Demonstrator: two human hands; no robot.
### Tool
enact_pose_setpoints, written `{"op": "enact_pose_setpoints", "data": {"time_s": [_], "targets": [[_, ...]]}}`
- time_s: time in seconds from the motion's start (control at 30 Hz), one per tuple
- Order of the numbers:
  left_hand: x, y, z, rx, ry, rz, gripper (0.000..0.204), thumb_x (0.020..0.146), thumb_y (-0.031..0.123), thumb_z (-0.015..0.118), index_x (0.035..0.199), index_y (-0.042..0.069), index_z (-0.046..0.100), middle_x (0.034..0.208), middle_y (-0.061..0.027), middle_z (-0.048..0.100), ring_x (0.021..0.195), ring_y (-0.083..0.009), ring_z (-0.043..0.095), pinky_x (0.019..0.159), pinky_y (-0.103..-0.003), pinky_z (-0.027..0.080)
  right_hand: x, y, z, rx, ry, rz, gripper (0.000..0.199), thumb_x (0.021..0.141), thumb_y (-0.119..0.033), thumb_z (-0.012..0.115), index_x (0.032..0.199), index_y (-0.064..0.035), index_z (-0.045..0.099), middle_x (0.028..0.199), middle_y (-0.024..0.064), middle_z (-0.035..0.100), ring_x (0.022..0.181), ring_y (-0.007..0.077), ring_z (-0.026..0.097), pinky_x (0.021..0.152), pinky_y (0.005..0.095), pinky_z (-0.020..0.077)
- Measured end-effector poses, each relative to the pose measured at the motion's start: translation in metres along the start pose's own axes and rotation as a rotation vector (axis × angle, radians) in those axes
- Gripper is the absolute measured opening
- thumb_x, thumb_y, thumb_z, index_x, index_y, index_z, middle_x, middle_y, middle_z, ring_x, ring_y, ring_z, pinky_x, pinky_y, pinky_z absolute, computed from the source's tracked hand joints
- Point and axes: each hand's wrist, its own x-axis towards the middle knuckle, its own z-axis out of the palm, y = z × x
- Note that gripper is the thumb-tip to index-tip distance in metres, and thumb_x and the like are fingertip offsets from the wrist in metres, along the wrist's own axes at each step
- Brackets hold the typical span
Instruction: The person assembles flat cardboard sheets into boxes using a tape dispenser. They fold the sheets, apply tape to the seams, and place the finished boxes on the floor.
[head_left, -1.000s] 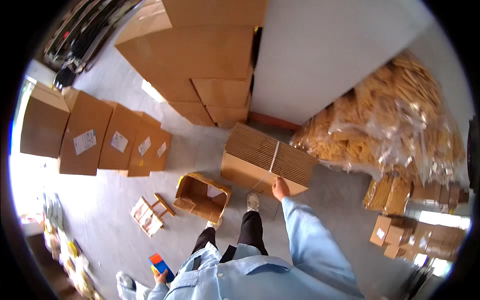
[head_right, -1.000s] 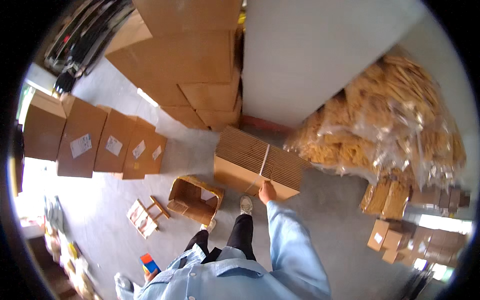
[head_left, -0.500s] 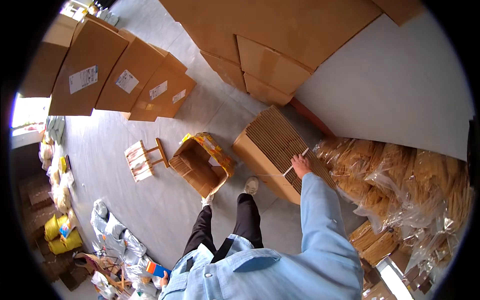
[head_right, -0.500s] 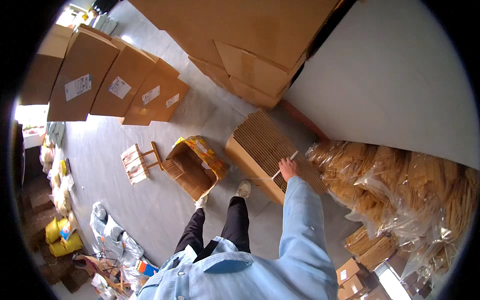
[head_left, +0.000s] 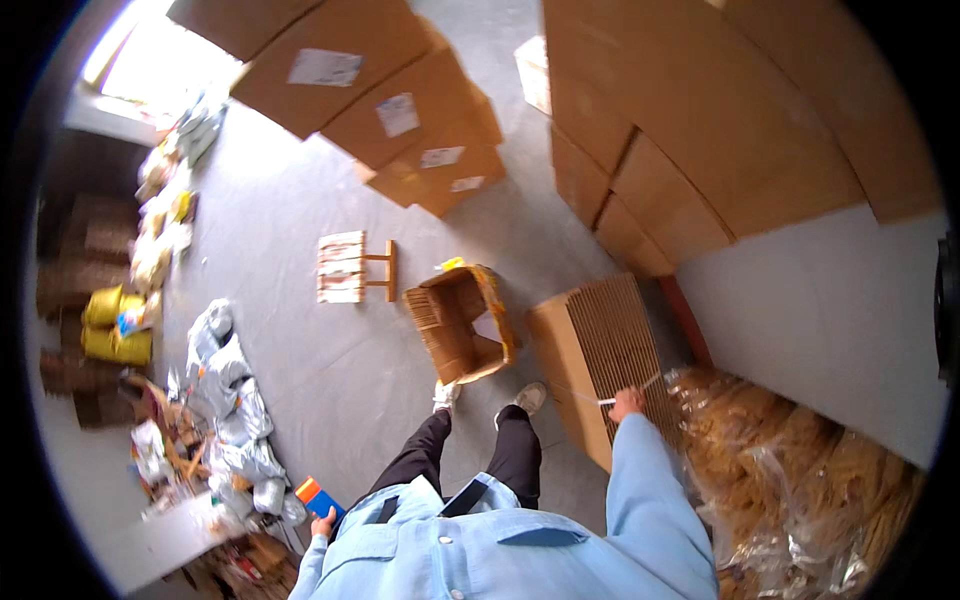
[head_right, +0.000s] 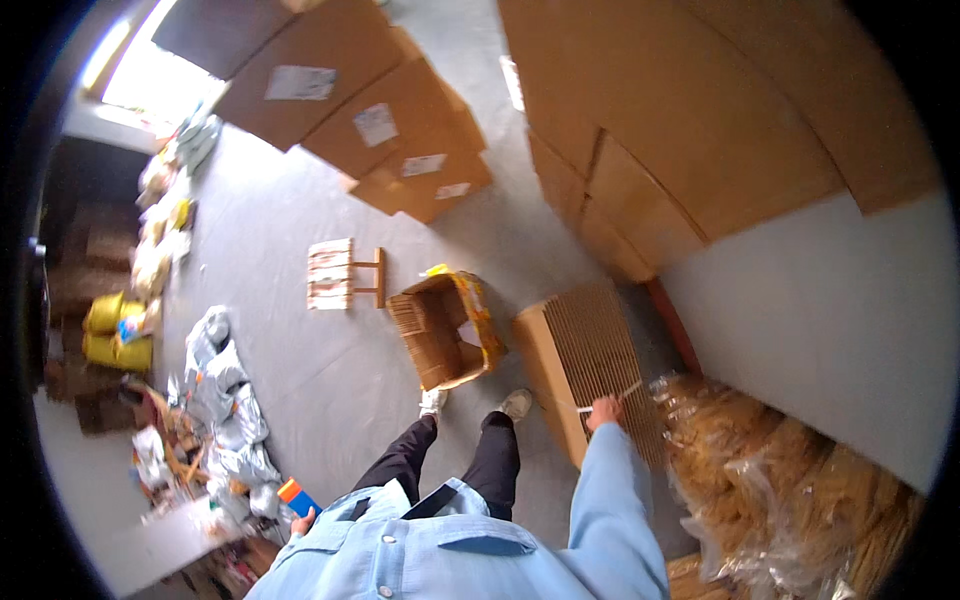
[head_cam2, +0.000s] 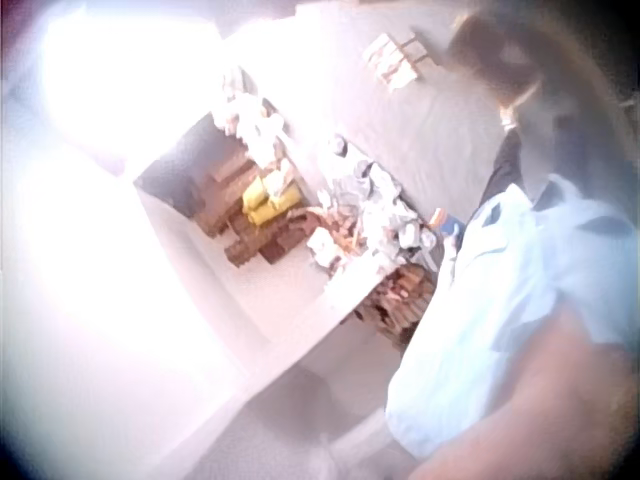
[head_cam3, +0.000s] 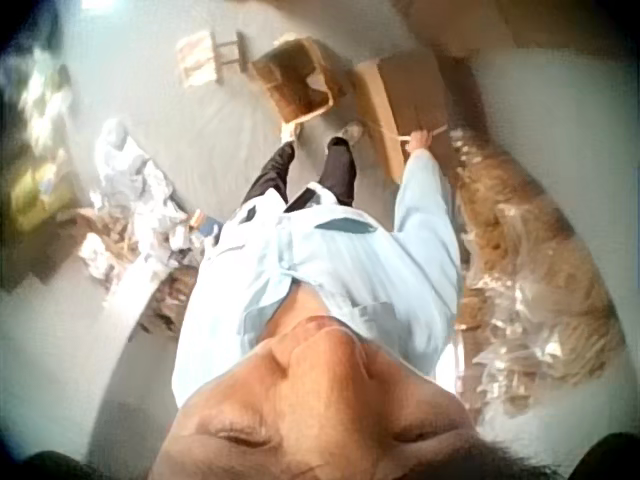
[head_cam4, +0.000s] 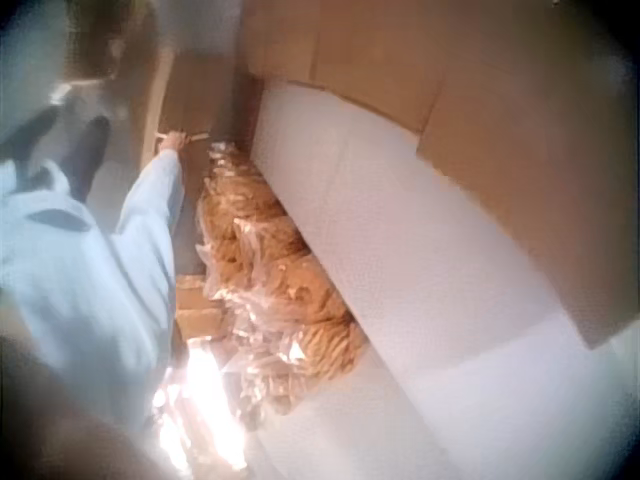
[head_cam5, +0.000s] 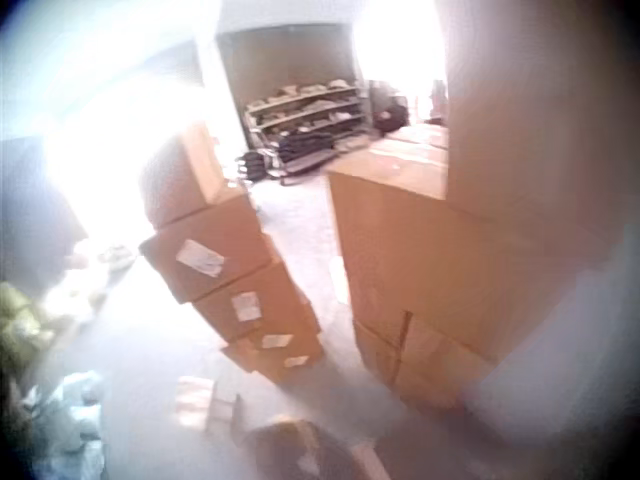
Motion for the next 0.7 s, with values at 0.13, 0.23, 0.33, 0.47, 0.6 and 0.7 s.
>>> {"op": "enact_pose_setpoints", "data": {"time_s": [0.13,0.23,0.33,0.47,0.6,0.7], "targets": [[-0.002,-0.012,0.014,-0.308,-0.011,-0.147,0.052,0.074,0.029,0.076,0.11,-0.003,0.059,0.105,-0.0108,0.063,0.091,-0.0206,0.062,0.085,-0.033,0.047,-0.029,-0.032,0.013,0.036,0.013,-0.032,0.037,0.067,-0.027,0.065,0.096,-0.0033,0.066,0.106,0.0162,0.061,0.109,0.0317,0.05,0.099,0.0401,0.035],[-0.013,-0.005,0.027,-0.541,-0.05,-0.204,0.048,0.073,0.028,0.076,0.111,0.003,0.059,0.103,-0.0101,0.063,0.089,-0.0213,0.062,0.077,-0.034,0.049,-0.045,-0.057,0.017,-0.016,-0.034,-0.079,0.042,0.068,-0.027,0.065,0.101,-0.0028,0.064,0.111,0.0151,0.059,0.111,0.031,0.049,0.099,0.0405,0.0351],[0.003,-0.04,0.049,-0.574,-0.092,-0.27,0.047,0.073,0.027,0.076,0.112,0.007,0.059,0.103,-0.0089,0.064,0.086,-0.0204,0.062,0.069,-0.033,0.048,-0.056,-0.078,0.008,-0.144,-0.191,-0.111,0.045,0.071,-0.03,0.063,0.108,-0.0042,0.063,0.116,0.0144,0.057,0.115,0.0303,0.048,0.099,0.0409,0.0357],[0.014,-0.085,0.073,-0.772,-0.113,-0.269,0.049,0.072,0.03,0.077,0.111,0.007,0.06,0.1,-0.0076,0.064,0.08,-0.0189,0.062,0.064,-0.033,0.047,-0.086,-0.102,0.017,-0.194,-0.292,-0.132,0.048,0.073,-0.032,0.061,0.111,-0.0034,0.061,0.118,0.0163,0.058,0.115,0.0331,0.05,0.098,0.0422,0.0388],[0.019,-0.102,0.084,-0.626,-0.102,-0.353,0.056,0.067,0.033,0.08,0.109,0.003,0.06,0.097,-0.0112,0.064,0.077,-0.0202,0.062,0.063,-0.034,0.048,-0.127,-0.1,0.034,-0.224,-0.311,-0.216,0.043,0.074,-0.033,0.059,0.103,-0.0009,0.064,0.104,0.0206,0.063,0.102,0.036,0.058,0.089,0.0434,0.0456],[0.022,-0.111,0.092,-0.69,-0.101,-0.333,0.058,0.065,0.031,0.082,0.108,-0.001,0.059,0.095,-0.0135,0.065,0.076,-0.0234,0.063,0.066,-0.038,0.05,-0.151,-0.102,0.044,-0.204,-0.325,-0.26,0.042,0.076,-0.035,0.056,0.097,0.0001,0.065,0.095,0.0234,0.064,0.095,0.037,0.061,0.084,0.0444,0.0478]]}}
